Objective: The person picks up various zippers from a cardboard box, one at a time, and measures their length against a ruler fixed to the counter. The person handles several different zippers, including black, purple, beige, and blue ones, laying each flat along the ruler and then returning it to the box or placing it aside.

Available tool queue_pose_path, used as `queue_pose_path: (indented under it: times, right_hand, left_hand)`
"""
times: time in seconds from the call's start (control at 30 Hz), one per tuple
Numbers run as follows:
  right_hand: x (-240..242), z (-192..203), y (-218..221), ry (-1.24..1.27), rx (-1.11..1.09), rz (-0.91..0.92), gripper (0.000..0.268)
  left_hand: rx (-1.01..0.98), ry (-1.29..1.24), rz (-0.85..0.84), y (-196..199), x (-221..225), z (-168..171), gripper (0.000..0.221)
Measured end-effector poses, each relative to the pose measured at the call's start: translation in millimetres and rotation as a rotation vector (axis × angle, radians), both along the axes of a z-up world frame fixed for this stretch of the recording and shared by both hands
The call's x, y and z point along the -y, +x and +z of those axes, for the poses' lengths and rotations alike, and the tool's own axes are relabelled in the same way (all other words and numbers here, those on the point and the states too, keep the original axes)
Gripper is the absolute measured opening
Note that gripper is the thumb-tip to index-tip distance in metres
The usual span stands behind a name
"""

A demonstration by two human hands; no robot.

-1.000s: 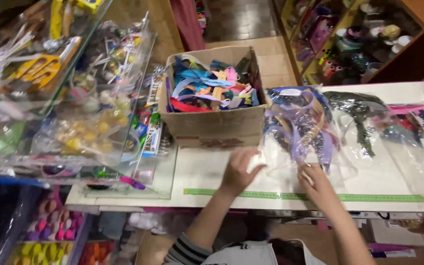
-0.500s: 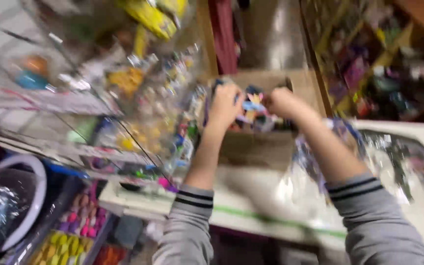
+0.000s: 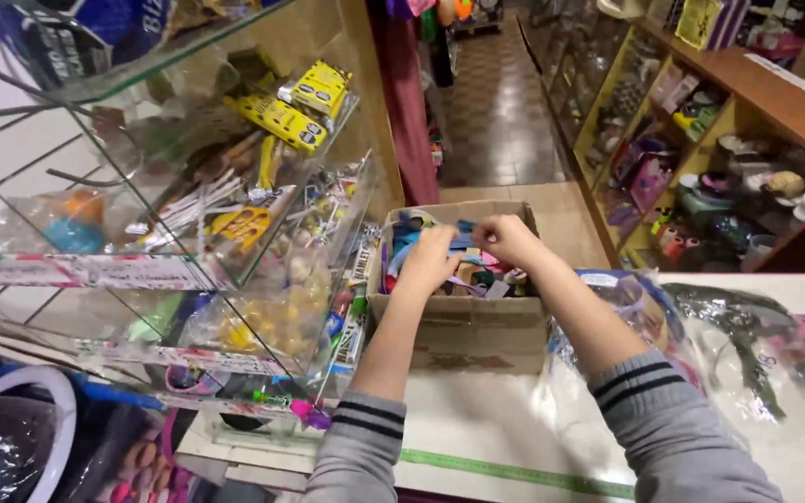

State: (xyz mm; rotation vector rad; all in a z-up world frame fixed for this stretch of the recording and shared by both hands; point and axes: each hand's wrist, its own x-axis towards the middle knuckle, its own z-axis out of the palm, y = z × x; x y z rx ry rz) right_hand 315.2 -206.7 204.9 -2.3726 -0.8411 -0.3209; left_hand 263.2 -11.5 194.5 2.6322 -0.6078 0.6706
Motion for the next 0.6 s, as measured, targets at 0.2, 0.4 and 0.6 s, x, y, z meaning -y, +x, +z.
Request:
queue_pose_path:
  times: [0.2, 0.4, 0.6]
  right_hand:
    - [-11.0, 30.9, -55.8, 0.234, 0.170, 0.159, 0.014]
    - [-2.0, 35.3, -66.9, 0.571, 0.166, 0.163, 0.030]
    - [8.8, 68.3, -158.5, 0.551, -0.144, 0.263, 0.043]
  left_hand:
    - [0.016, -0.088, 0.011, -9.1, -1.6, 0.7, 0.034]
    - [0.246, -0.377, -0.070, -32.7, 5.8, 17.3, 0.021]
    - [0.069, -1.139, -0.271, -105.5, 39.5, 68.6, 0.017]
